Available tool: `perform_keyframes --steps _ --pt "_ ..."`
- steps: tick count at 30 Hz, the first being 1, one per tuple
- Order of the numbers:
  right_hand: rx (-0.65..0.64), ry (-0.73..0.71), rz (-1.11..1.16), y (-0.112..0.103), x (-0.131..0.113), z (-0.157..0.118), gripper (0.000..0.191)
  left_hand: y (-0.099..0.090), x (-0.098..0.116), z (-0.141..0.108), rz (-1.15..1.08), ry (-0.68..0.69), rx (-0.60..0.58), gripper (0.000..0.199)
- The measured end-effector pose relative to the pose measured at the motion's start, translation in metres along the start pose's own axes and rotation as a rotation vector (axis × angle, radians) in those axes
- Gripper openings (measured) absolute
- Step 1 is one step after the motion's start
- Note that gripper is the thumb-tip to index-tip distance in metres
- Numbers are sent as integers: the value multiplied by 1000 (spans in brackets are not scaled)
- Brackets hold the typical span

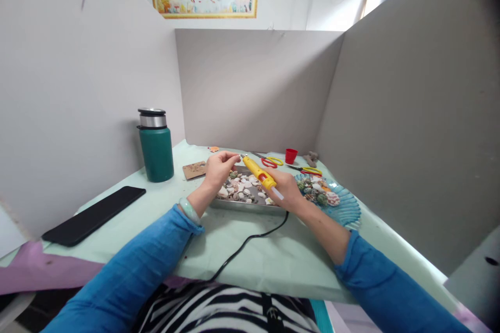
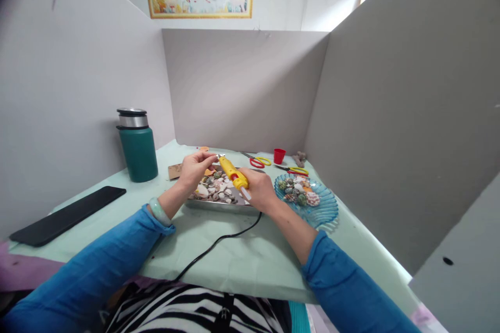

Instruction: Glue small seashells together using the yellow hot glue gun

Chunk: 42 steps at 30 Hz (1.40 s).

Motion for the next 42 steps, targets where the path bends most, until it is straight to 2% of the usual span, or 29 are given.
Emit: perform_keyframes --steps 18,30,42 --pt "60 51 -123 2 5 -2 22 -1 5 -1 -26 -5 7 27" --pt "45 7 -86 4 8 -2 18 0 3 0 -32 10 1 26" --pt "50 -28 -95 5 5 -2 23 0 3 0 -36 10 -5 26"
Point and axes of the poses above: each hand's wrist, its own z-axis towards the middle knuckle, its own y-axis out of the palm, x = y × z, the point moved 2 cm from there along z, towards the middle knuckle, and after that the axes turned 1 degree about -z, right-handed, at the moved point
